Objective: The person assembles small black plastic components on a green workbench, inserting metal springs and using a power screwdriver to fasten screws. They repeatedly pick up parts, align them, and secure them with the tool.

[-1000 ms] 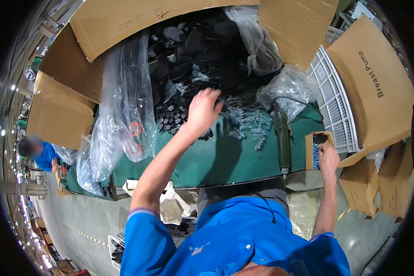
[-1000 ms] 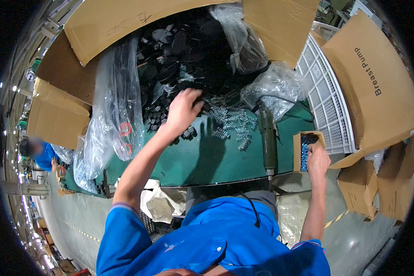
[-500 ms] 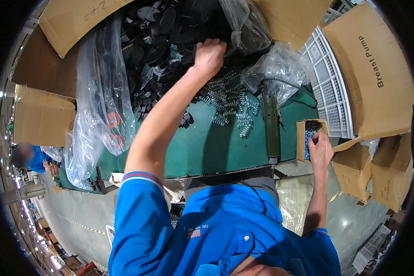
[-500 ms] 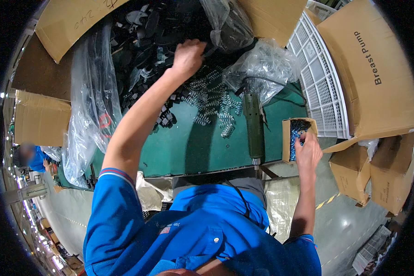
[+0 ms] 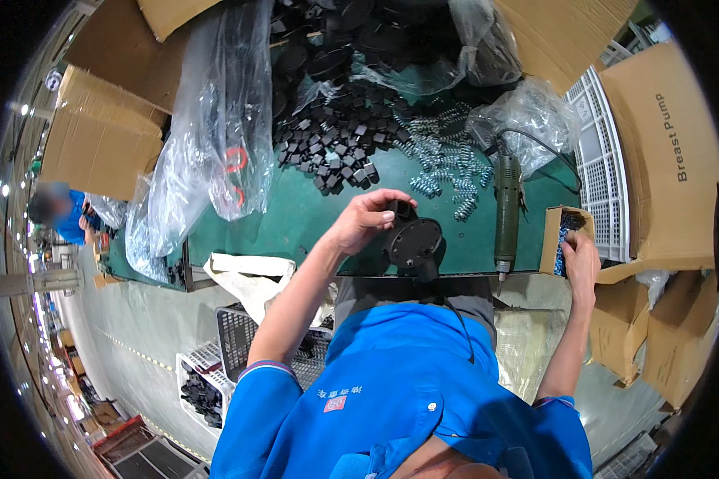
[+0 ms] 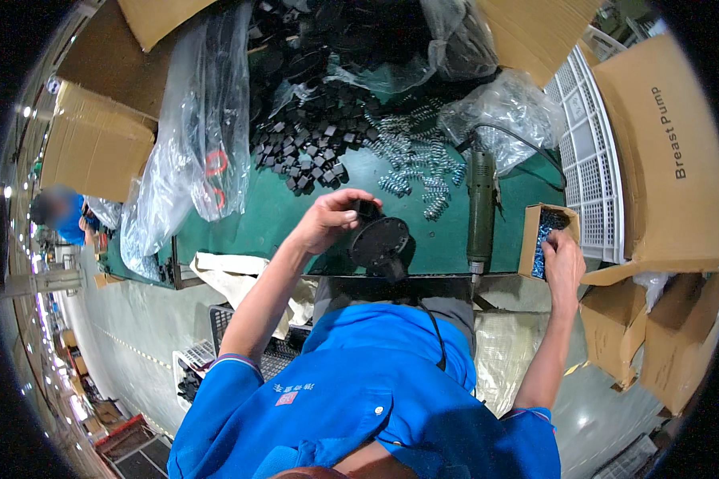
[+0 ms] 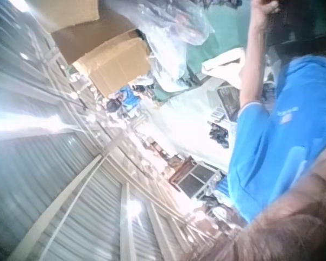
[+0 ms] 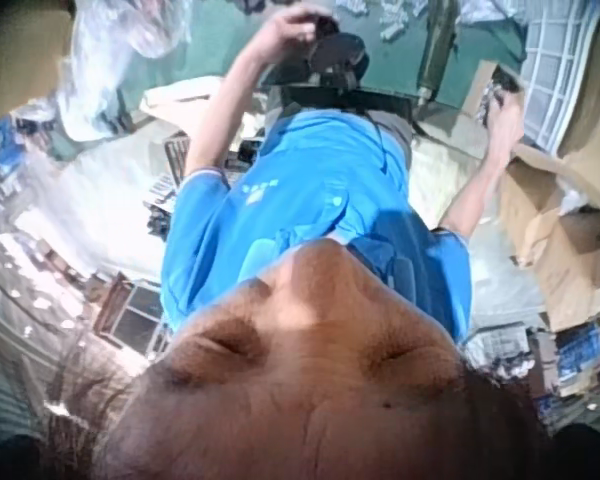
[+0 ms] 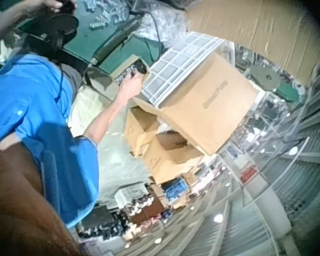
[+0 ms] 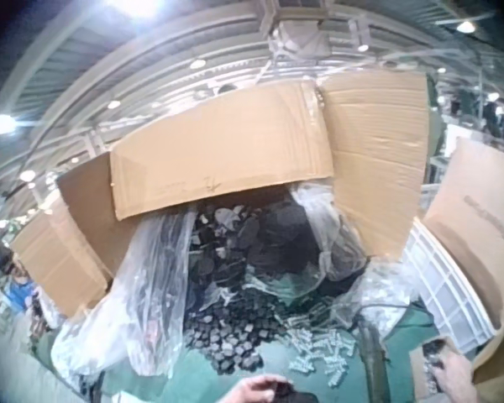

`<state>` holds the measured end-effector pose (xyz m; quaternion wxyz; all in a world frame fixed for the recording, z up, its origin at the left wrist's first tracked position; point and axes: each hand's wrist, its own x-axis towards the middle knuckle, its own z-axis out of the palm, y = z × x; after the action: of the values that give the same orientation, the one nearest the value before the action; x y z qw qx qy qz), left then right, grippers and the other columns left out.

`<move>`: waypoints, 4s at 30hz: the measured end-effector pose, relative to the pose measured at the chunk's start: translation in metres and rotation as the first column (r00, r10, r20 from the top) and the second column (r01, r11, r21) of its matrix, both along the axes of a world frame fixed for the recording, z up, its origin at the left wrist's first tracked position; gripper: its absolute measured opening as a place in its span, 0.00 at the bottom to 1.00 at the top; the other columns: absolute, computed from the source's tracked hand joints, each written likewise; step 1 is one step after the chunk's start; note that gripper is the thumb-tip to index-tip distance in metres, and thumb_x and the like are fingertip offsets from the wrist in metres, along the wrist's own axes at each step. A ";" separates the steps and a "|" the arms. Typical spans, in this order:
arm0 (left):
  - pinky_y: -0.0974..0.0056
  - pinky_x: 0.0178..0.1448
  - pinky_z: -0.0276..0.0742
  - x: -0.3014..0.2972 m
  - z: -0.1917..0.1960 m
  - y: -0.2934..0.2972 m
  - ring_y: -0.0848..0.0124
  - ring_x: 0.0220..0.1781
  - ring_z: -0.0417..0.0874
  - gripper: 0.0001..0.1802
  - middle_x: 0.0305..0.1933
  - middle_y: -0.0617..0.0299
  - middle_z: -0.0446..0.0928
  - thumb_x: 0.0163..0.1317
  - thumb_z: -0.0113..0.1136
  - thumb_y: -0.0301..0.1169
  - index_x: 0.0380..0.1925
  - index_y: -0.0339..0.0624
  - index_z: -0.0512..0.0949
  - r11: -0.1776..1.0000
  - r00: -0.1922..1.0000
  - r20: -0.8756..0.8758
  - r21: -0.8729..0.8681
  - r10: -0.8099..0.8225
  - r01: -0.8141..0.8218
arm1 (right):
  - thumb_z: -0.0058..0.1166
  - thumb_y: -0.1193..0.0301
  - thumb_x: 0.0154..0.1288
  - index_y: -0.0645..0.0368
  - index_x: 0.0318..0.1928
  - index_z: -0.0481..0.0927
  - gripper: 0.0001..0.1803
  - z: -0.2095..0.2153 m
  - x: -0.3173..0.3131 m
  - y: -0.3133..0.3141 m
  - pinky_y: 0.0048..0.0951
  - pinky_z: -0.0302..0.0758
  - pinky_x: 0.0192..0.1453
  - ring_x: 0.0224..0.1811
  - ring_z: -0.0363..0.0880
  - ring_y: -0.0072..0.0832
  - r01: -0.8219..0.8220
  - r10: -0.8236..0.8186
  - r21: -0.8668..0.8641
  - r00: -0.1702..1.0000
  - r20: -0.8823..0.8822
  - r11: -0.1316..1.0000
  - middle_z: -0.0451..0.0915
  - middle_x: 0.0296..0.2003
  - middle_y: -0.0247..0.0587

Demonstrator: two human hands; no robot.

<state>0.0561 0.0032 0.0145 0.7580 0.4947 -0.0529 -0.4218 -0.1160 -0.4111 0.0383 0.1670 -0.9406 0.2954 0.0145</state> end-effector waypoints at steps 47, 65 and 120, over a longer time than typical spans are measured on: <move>0.56 0.56 0.79 -0.004 0.009 0.004 0.50 0.53 0.81 0.21 0.55 0.46 0.77 0.57 0.63 0.21 0.54 0.39 0.79 0.574 0.213 0.921 0.371 -0.325 -0.730 | 0.58 0.84 0.63 0.68 0.54 0.73 0.18 -0.038 -0.079 0.128 0.22 0.79 0.32 0.30 0.81 0.21 0.034 -0.445 0.915 0.881 0.162 0.402 0.79 0.36 0.39; 0.50 0.38 0.79 0.060 -0.018 -0.126 0.50 0.36 0.82 0.06 0.36 0.53 0.76 0.61 0.55 0.28 0.27 0.39 0.77 0.642 0.068 0.783 0.553 -0.618 -0.531 | 0.59 0.82 0.64 0.67 0.51 0.76 0.15 -0.046 -0.088 0.142 0.21 0.80 0.31 0.29 0.82 0.21 0.047 -0.583 0.980 0.809 0.076 0.193 0.80 0.36 0.38; 0.72 0.38 0.73 -0.044 0.010 -0.002 0.78 0.35 0.79 0.09 0.34 0.64 0.79 0.59 0.70 0.25 0.40 0.38 0.86 0.750 0.597 0.700 0.133 0.392 -0.648 | 0.61 0.66 0.61 0.62 0.44 0.83 0.15 -0.023 0.214 0.223 0.34 0.81 0.42 0.42 0.87 0.33 -0.604 0.458 0.486 0.797 0.395 0.632 0.86 0.39 0.44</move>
<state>0.0120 0.0009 0.0250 0.6752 0.7338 -0.0732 0.0138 0.0980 -0.1882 0.0150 0.4717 -0.8799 -0.0382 0.0432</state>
